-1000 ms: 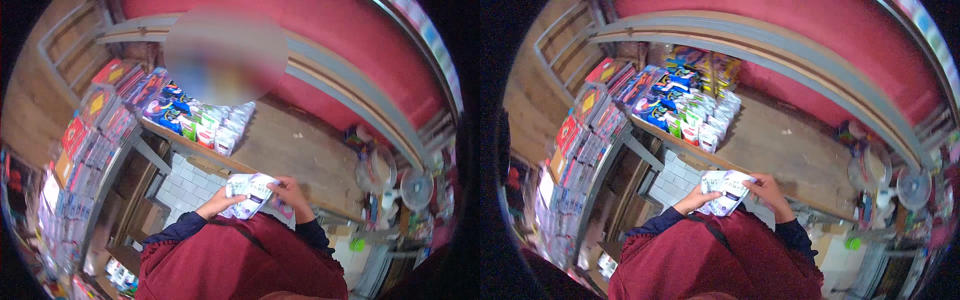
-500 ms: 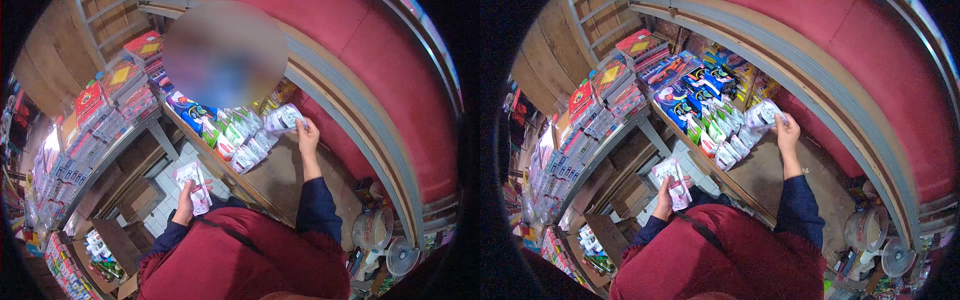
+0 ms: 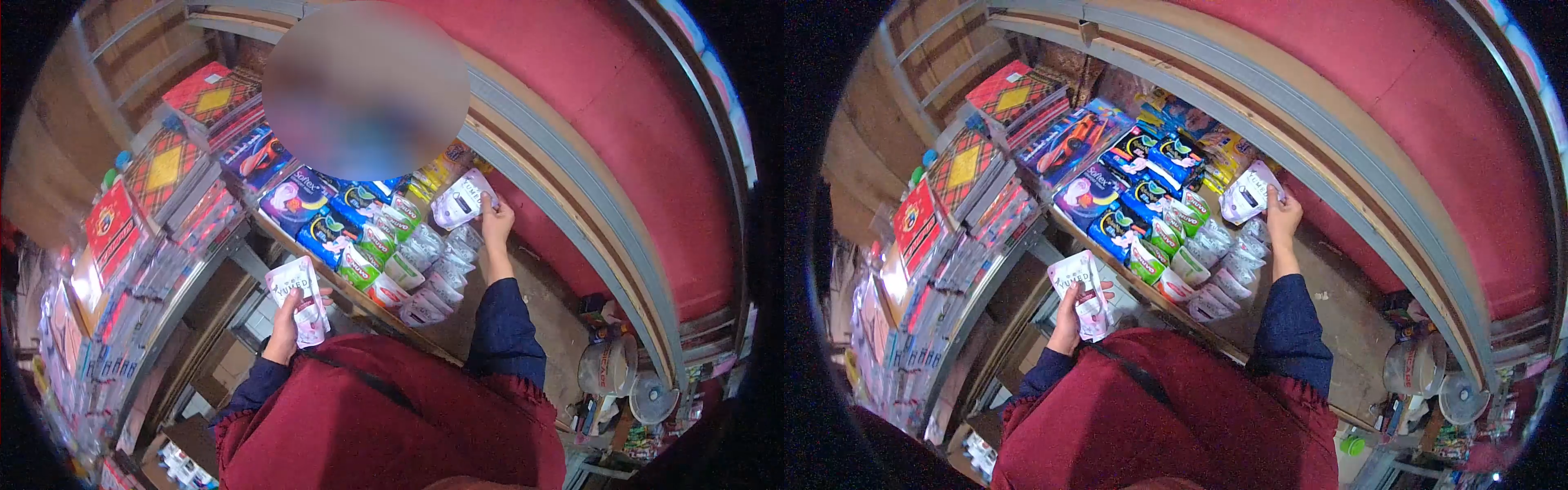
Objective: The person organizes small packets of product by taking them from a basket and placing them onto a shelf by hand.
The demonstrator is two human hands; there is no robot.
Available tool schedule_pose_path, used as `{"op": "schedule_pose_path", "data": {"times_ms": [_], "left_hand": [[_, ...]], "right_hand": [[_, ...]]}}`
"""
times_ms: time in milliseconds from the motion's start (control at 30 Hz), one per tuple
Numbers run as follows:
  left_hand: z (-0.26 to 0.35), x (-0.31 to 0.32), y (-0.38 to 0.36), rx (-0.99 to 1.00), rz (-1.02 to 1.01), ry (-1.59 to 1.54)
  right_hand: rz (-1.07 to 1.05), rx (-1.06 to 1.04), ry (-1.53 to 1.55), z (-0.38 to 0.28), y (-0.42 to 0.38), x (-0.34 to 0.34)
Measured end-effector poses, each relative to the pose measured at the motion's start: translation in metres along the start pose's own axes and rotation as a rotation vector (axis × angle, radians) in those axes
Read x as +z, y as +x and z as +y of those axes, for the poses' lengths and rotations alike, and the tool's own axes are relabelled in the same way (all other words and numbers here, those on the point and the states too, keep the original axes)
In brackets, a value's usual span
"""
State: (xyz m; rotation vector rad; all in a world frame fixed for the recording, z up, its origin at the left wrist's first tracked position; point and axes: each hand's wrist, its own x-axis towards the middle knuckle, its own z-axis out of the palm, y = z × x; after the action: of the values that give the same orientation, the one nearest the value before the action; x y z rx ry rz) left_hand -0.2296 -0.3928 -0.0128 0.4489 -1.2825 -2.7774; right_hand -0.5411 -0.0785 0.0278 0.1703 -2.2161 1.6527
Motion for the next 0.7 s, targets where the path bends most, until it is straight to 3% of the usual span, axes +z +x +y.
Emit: {"op": "schedule_pose_path", "data": {"times_ms": [67, 133, 200, 233, 433, 567, 700], "left_hand": [[0.014, -0.003, 0.016, -0.014, -0.014, 0.016], [0.026, -0.004, 0.033, -0.029, -0.044, 0.029], [0.036, -0.005, 0.05, -0.071, -0.07, 0.037], [0.041, -0.005, 0.057, -0.083, -0.089, 0.044], [0.044, -0.017, 0.09, -0.192, -0.139, 0.064], [0.041, -0.013, 0.098, -0.201, -0.131, 0.054], [0.04, -0.008, 0.1, -0.249, -0.116, 0.061]], "right_hand": [[0.034, -0.019, 0.013, -0.004, 0.001, 0.004], [-0.073, 0.04, -0.114, 0.005, 0.001, 0.009], [-0.082, -0.124, -0.297, 0.027, -0.002, 0.02], [-0.123, 0.058, -0.314, 0.035, -0.004, 0.025], [-0.245, -0.24, -0.697, 0.057, -0.017, 0.037], [-0.364, -0.032, -0.845, 0.052, -0.025, 0.039], [-0.46, -0.015, -0.851, 0.027, -0.027, 0.033]]}}
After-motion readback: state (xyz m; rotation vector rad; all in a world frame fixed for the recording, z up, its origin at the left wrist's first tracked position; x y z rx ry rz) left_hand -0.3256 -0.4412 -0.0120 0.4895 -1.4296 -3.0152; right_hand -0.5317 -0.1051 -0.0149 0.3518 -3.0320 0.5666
